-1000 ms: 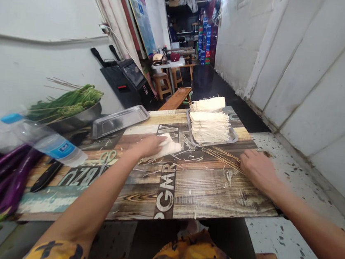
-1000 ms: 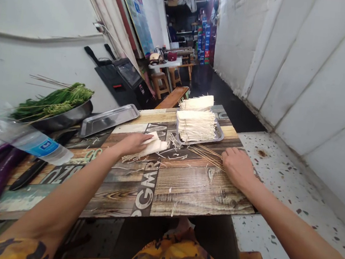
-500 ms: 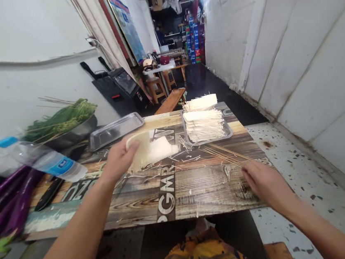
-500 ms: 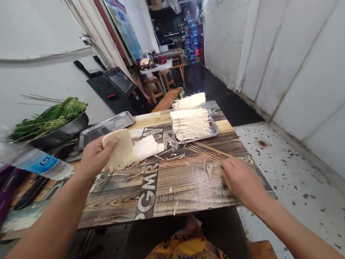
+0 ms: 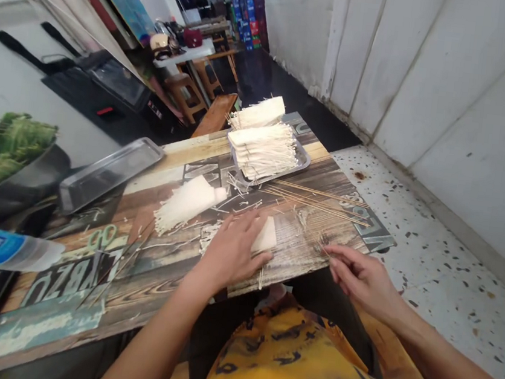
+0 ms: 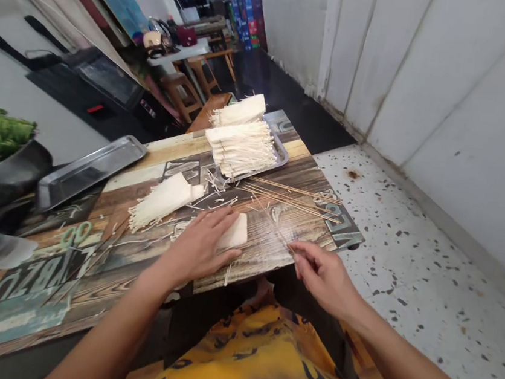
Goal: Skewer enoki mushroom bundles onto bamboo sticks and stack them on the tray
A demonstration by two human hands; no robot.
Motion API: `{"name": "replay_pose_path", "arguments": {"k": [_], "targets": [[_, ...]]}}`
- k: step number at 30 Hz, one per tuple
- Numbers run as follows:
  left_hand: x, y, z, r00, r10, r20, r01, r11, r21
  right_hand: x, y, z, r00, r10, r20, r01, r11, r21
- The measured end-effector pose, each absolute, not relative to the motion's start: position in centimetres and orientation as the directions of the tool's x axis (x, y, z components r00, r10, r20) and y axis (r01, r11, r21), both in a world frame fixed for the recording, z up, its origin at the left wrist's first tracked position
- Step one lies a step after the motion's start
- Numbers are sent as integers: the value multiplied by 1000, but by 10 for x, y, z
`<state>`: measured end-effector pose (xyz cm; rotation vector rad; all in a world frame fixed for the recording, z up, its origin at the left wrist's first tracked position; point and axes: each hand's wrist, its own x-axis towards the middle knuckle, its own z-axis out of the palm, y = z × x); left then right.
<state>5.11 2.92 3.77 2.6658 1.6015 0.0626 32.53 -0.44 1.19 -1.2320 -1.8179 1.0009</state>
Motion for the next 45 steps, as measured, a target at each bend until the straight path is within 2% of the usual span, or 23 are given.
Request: {"name": "replay_pose_path", "arguments": {"k": [3,6,9,13,16,20,37,45], "targets": [[34,30,49,573,816,-74,819,-572,43,322,-28,5,-239,968,82,355,166,-920],[30,32,46,590,806,-48,807,-587,67,322,-43,1,-231,955,188,429,274,-861],[39,30,34,498,867,22,865,-498,59,320,-53,1,-292,905,309,463,416,-782],[52,26,23,350,933,87,936,-351,0,317,-64,-5,-328,861,388,460,504,-731],[54,24,19,327,939,110,945,-326,-28,316,-70,-15,-341,853,395,449,516,-730],[50,23,13,332,936,119,942,-335,8,317,-72,-22,-349,848,398,457,525,-718],[49,22,4,331,933,141,939,-340,47,316,-69,-8,-387,833,396,490,549,-677],[51,22,4,321,938,132,945,-327,24,314,-69,-11,-395,836,381,507,544,-669]]}}
